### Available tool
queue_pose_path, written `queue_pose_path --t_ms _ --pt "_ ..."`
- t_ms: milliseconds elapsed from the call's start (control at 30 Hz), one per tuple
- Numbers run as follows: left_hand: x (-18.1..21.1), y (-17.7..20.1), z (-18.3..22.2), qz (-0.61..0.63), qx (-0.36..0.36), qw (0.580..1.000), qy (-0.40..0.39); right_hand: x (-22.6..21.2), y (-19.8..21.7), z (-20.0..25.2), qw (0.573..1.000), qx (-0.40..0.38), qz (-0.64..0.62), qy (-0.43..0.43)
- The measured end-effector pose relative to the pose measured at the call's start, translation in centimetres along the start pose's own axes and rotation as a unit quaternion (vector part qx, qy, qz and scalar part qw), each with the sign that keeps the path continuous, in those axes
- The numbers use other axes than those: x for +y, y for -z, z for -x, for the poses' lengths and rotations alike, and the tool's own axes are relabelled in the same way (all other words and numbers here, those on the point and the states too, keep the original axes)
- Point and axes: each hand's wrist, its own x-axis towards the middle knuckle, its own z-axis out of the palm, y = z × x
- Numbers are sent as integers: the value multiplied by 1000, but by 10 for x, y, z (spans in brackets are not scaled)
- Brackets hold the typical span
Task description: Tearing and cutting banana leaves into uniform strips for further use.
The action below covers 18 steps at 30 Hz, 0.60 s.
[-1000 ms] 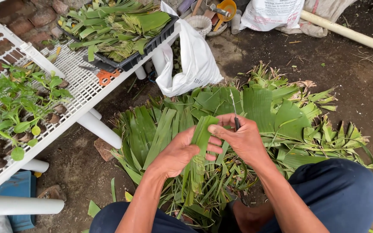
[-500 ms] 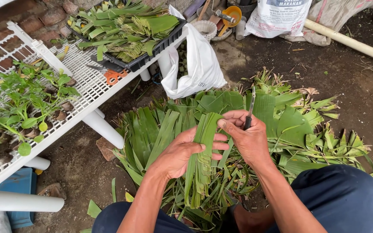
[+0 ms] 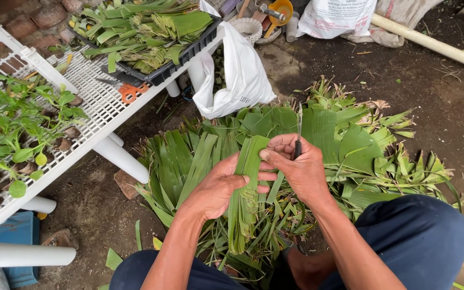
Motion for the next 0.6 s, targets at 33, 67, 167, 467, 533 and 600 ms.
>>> queue_pose_path --t_ms 33,67,167,467,533,600 --pt "0 0 0 0 2 1000 0 1 1 -1 1000 -7 -1 -1" --pt "1 0 1 1 3 1000 0 2 2 -2 1000 -13 -2 -1" --pt "-1 2 1 12 -7 1000 -16 10 4 -7 999 -12 -45 -18" --pt "13 -9 7 -4 10 1000 -3 -10 -2 1 998 -24 29 40" --pt "8 -5 5 7 8 1000 -3 -1 0 -1 998 -25 32 41" --pt "5 -4 4 17 5 1000 -3 5 2 -1 998 -25 34 42"
